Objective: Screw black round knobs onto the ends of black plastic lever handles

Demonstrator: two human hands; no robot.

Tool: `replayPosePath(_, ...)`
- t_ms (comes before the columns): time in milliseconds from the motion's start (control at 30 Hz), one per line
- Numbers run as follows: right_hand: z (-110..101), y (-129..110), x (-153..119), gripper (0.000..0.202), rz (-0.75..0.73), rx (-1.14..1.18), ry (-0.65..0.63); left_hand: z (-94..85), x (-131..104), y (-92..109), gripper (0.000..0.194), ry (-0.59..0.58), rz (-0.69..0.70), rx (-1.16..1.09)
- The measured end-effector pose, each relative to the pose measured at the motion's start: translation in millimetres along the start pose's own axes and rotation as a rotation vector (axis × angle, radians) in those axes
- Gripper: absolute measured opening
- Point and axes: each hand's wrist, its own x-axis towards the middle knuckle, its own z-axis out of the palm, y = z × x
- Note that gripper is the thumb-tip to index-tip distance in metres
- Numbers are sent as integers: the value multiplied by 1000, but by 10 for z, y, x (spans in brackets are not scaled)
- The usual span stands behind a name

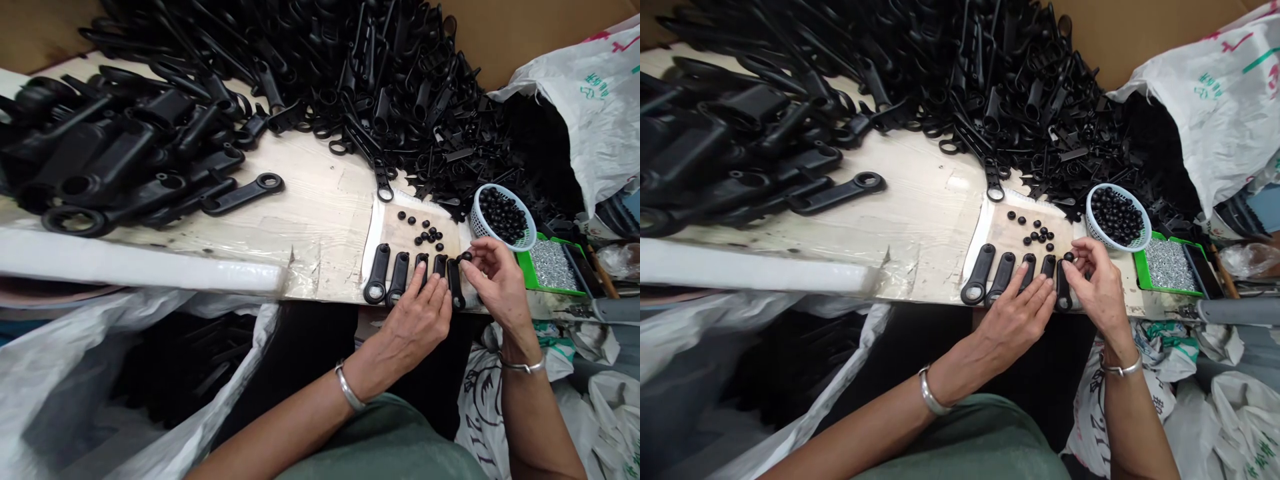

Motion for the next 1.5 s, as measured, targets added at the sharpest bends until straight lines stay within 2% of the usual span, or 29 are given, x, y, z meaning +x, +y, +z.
replayPosePath(100, -7, 14, 22, 19, -23, -128, -10, 5, -15, 4, 32, -16, -3, 8)
replayPosePath(200, -16, -12, 48, 14, -149, -270, -43, 11, -25, 8, 32, -23, -6, 7)
replayPosePath(300, -1, -35, 85, 16, -302, -363, -87, 19, -28, 8, 32, -22, -3, 5)
replayPosePath(400, 33, -7, 126, 21, -378, -442, -131, 23, -26, 3, 32, -19, 8, 7)
replayPosePath(567, 67, 73, 172, 23, -403, -514, -177, 13, -14, -4, 33, -2, 14, 20)
replayPosePath(767, 50, 38, 219, 25, -480, -528, -228, 2, -8, 1, 34, 2, -1, -12)
replayPosePath(933, 26, -40, 275, 23, -535, -608, -354, 13, -11, 5, 33, 3, -19, -5)
replayPosePath(1200, 39, -175, 263, 17, -534, -834, -445, 39, -5, 9, 33, -11, -13, 24)
replayPosePath(1500, 24, -185, 338, 16, -529, -807, -504, 18, -11, 1, 33, -33, -12, -28)
